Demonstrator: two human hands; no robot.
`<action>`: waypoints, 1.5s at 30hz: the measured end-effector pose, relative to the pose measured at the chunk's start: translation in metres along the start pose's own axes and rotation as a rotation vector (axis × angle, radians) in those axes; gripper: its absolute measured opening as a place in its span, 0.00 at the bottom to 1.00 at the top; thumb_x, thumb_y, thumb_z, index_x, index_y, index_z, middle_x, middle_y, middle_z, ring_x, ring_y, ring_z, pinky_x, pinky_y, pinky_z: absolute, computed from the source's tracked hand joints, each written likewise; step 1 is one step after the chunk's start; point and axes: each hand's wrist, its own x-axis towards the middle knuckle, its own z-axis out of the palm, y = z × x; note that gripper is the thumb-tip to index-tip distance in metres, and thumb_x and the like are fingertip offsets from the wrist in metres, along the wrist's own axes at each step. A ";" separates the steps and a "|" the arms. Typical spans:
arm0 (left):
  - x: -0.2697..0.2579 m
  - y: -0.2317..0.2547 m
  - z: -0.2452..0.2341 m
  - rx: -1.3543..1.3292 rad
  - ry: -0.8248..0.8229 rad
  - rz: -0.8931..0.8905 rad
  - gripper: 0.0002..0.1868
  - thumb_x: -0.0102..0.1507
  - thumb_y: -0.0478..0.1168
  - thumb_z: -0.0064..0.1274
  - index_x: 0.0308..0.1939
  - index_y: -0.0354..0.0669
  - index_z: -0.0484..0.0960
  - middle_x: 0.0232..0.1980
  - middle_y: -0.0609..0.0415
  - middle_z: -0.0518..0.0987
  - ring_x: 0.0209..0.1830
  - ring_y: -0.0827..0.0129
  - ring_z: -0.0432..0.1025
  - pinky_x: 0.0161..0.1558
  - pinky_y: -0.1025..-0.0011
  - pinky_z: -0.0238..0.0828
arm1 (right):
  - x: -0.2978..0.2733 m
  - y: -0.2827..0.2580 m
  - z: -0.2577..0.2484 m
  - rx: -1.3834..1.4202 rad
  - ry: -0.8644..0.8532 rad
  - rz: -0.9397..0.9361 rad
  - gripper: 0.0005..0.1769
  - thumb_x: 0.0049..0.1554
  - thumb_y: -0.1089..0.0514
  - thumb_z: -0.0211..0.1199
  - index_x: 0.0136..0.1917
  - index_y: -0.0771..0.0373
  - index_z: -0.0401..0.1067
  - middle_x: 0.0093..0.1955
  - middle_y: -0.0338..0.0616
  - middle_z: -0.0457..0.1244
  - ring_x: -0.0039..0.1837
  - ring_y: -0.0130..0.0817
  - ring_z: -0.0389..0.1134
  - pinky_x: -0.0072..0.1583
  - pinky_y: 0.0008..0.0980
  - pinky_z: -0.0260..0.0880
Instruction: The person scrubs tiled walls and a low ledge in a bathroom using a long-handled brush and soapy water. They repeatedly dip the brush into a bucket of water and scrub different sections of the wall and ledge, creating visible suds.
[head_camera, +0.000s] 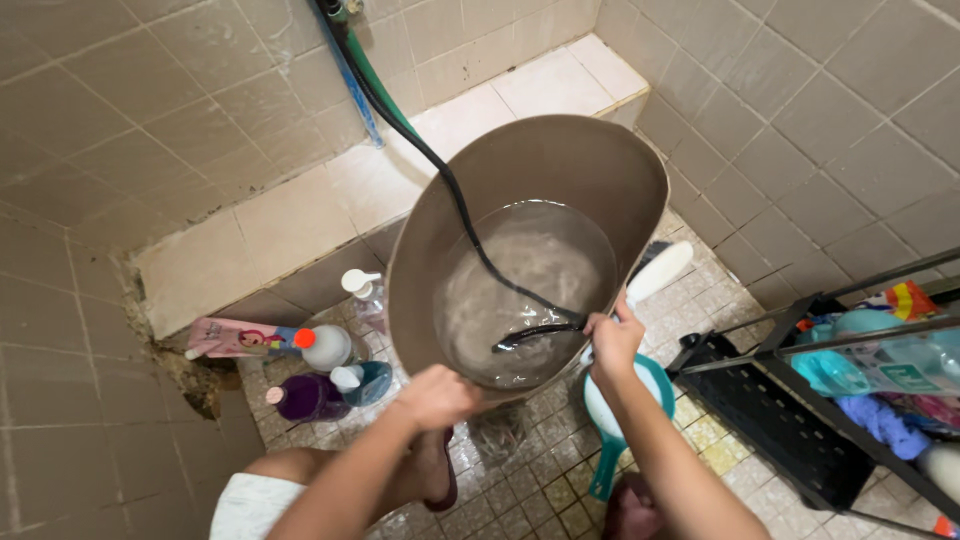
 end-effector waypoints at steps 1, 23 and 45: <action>0.000 -0.009 -0.003 0.011 0.014 0.000 0.13 0.63 0.48 0.51 0.29 0.46 0.81 0.29 0.53 0.82 0.30 0.58 0.79 0.29 0.58 0.73 | 0.003 0.001 -0.003 0.033 0.017 -0.011 0.39 0.42 0.80 0.51 0.66 0.64 0.73 0.61 0.41 0.67 0.38 0.25 0.64 0.34 0.26 0.62; 0.060 0.009 -0.086 -0.069 -0.214 -0.320 0.35 0.59 0.72 0.49 0.41 0.43 0.85 0.43 0.42 0.84 0.46 0.47 0.79 0.49 0.53 0.76 | -0.063 -0.050 -0.127 -0.298 0.032 0.374 0.44 0.56 0.54 0.64 0.82 0.47 0.52 0.26 0.39 0.54 0.22 0.30 0.53 0.25 0.36 0.54; 0.062 0.018 -0.106 -0.129 -0.221 -0.412 0.33 0.55 0.71 0.55 0.48 0.51 0.86 0.46 0.45 0.85 0.50 0.49 0.78 0.54 0.55 0.74 | -0.034 0.104 -0.206 -0.505 -0.027 0.714 0.15 0.50 0.64 0.60 0.53 0.61 0.71 0.31 0.47 0.66 0.25 0.34 0.59 0.28 0.37 0.55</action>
